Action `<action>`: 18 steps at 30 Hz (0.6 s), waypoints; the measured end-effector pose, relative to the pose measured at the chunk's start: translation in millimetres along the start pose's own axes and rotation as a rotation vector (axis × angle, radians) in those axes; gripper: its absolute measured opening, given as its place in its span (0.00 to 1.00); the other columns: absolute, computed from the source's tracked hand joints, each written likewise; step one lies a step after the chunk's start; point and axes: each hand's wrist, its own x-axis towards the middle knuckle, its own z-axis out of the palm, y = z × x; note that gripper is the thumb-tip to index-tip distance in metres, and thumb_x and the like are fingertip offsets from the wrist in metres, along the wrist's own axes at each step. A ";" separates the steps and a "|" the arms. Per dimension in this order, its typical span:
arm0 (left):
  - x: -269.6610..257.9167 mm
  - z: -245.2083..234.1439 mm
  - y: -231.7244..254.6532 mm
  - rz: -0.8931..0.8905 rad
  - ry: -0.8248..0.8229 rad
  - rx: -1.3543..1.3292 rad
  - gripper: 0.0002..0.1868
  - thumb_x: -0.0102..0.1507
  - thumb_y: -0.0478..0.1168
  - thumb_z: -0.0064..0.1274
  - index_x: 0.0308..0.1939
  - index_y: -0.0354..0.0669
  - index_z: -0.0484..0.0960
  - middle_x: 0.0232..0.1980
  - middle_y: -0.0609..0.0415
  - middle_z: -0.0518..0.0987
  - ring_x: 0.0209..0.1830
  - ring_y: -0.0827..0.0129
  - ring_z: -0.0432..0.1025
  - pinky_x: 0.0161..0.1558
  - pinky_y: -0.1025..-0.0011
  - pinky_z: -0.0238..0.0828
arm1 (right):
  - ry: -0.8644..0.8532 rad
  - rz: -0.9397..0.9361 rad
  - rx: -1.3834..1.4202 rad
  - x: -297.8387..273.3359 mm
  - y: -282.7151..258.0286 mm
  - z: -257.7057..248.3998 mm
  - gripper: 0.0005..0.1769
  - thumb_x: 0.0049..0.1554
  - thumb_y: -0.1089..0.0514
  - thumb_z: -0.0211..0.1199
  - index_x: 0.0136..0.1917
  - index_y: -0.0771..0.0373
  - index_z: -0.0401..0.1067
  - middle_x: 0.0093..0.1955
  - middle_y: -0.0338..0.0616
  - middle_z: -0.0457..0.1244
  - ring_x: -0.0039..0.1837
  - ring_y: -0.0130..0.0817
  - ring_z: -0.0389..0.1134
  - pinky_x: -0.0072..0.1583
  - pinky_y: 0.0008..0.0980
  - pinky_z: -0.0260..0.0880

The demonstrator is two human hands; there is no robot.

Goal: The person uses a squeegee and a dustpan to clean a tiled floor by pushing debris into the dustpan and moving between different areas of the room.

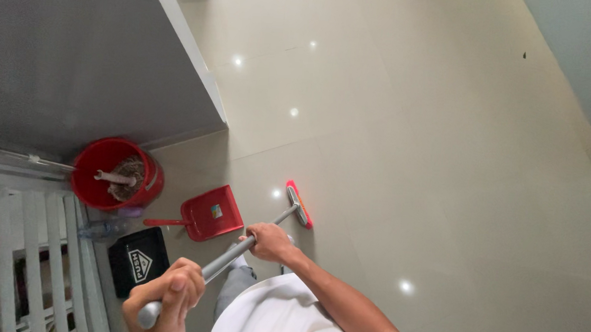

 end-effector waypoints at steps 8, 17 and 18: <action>6.2 29.6 -57.2 0.100 -0.197 -0.036 0.25 0.74 0.53 0.43 0.28 0.42 0.77 0.25 0.55 0.76 0.30 0.68 0.76 0.59 0.57 0.72 | 0.199 0.020 -0.147 -0.7 76.7 -54.3 0.21 0.57 0.42 0.66 0.36 0.62 0.75 0.40 0.53 0.67 0.47 0.54 0.69 0.49 0.51 0.67; 17.5 104.9 -120.5 -0.278 -0.354 -0.029 0.24 0.72 0.54 0.42 0.40 0.38 0.83 0.28 0.57 0.70 0.30 0.75 0.65 0.40 0.66 0.66 | 0.270 0.276 -0.273 4.4 176.4 -62.3 0.18 0.60 0.43 0.61 0.46 0.60 0.72 0.50 0.48 0.66 0.57 0.49 0.67 0.55 0.49 0.68; 20.5 102.6 -121.4 -0.280 -0.338 -0.013 0.24 0.72 0.54 0.42 0.37 0.38 0.82 0.27 0.57 0.69 0.28 0.75 0.64 0.37 0.69 0.65 | 0.272 0.272 -0.277 6.3 172.3 -53.2 0.18 0.60 0.43 0.61 0.46 0.60 0.72 0.50 0.48 0.66 0.57 0.49 0.67 0.55 0.49 0.68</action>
